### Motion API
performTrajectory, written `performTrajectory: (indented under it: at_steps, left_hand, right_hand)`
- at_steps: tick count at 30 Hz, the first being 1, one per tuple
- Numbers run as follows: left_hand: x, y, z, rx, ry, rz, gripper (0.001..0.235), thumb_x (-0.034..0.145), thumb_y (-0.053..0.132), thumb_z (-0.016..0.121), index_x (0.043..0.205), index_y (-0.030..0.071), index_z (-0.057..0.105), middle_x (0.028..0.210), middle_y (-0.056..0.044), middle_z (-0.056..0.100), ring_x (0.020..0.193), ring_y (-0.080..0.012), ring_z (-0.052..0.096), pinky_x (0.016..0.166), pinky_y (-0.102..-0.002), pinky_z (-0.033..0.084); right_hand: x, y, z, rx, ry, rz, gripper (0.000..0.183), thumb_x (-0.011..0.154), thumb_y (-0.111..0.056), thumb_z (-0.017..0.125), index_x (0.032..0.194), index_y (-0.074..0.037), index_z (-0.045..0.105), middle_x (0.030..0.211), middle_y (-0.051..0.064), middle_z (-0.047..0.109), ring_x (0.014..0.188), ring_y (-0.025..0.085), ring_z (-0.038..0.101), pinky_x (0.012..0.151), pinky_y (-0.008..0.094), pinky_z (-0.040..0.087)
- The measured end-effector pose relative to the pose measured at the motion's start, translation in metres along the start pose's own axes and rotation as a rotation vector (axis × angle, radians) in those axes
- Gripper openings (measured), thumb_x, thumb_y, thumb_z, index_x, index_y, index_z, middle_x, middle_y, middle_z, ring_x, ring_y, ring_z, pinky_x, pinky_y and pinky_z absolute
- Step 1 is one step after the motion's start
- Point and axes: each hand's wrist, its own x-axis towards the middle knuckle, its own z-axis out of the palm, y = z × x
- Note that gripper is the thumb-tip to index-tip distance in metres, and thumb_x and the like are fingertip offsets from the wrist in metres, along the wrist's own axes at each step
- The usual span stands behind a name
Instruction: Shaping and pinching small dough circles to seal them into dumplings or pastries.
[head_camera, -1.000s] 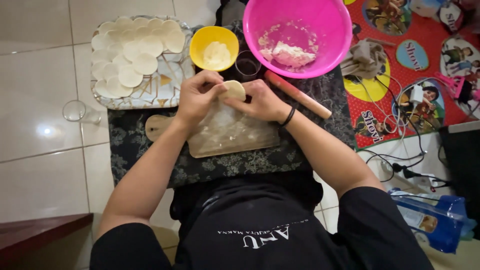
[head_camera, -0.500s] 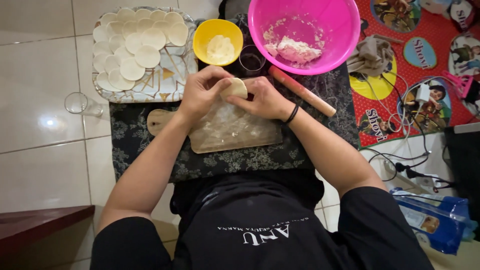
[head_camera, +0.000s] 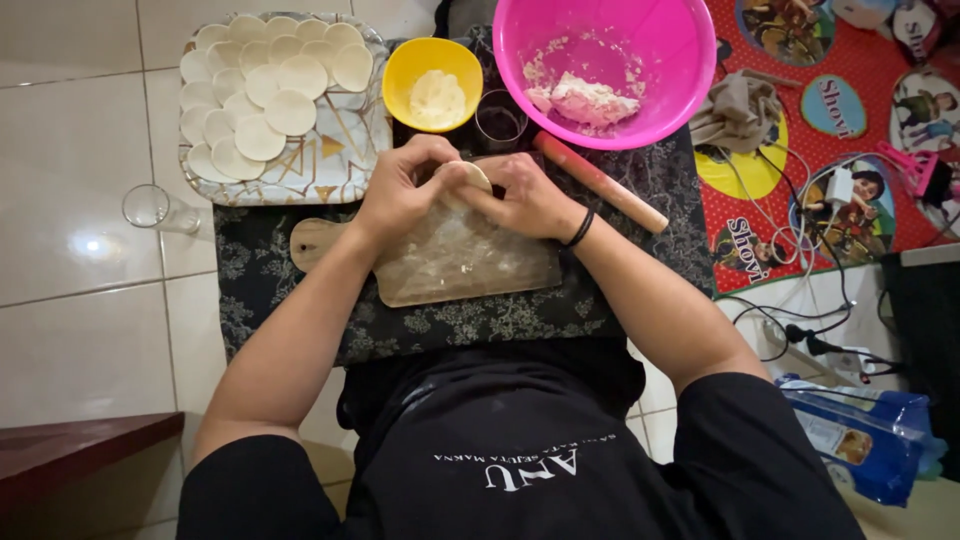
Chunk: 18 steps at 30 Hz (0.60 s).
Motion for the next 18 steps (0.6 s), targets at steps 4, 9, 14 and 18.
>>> performTrajectory:
  at_steps: [4,9,14,18]
  left_hand:
    - [0.001,0.002,-0.001,-0.05,0.011,0.019,0.007,0.096,0.005,0.079,0.094,0.0,0.074,0.092,-0.008,0.069,0.086,-0.0099,0.062,0.081,-0.026,0.054]
    - [0.004,0.023,0.002,-0.058,-0.031,-0.046,0.005,0.098,0.007,0.077,0.097,0.003,0.073,0.077,-0.005,0.07,0.075,-0.0036,0.054,0.072,-0.019,0.048]
    - [-0.001,0.007,0.0,-0.06,-0.034,-0.028,0.008,0.095,0.006,0.081,0.098,0.002,0.074,0.091,-0.007,0.069,0.083,-0.0069,0.059,0.078,-0.025,0.053]
    - [0.006,0.015,0.001,-0.157,0.002,-0.035,0.005,0.099,0.003,0.075,0.097,-0.001,0.073,0.077,-0.005,0.067,0.068,-0.0068,0.061,0.068,-0.022,0.055]
  right_hand:
    - [0.002,-0.005,-0.001,-0.009,-0.013,0.005,0.031,0.099,-0.01,0.071,0.07,-0.001,0.061,0.067,0.017,0.062,0.056,0.033,0.059,0.056,0.041,0.049]
    - [0.0,0.0,-0.002,0.009,-0.035,0.022,0.027,0.101,-0.007,0.064,0.074,-0.001,0.062,0.068,0.015,0.062,0.058,0.032,0.06,0.058,0.04,0.05]
    - [-0.002,0.003,0.001,-0.004,-0.026,0.006,0.026,0.099,-0.01,0.069,0.076,-0.001,0.063,0.07,0.017,0.063,0.059,0.032,0.061,0.058,0.04,0.05]
    - [-0.003,0.005,0.001,-0.023,-0.026,-0.018,0.024,0.099,-0.01,0.071,0.078,0.001,0.066,0.073,0.02,0.065,0.061,0.038,0.064,0.058,0.042,0.052]
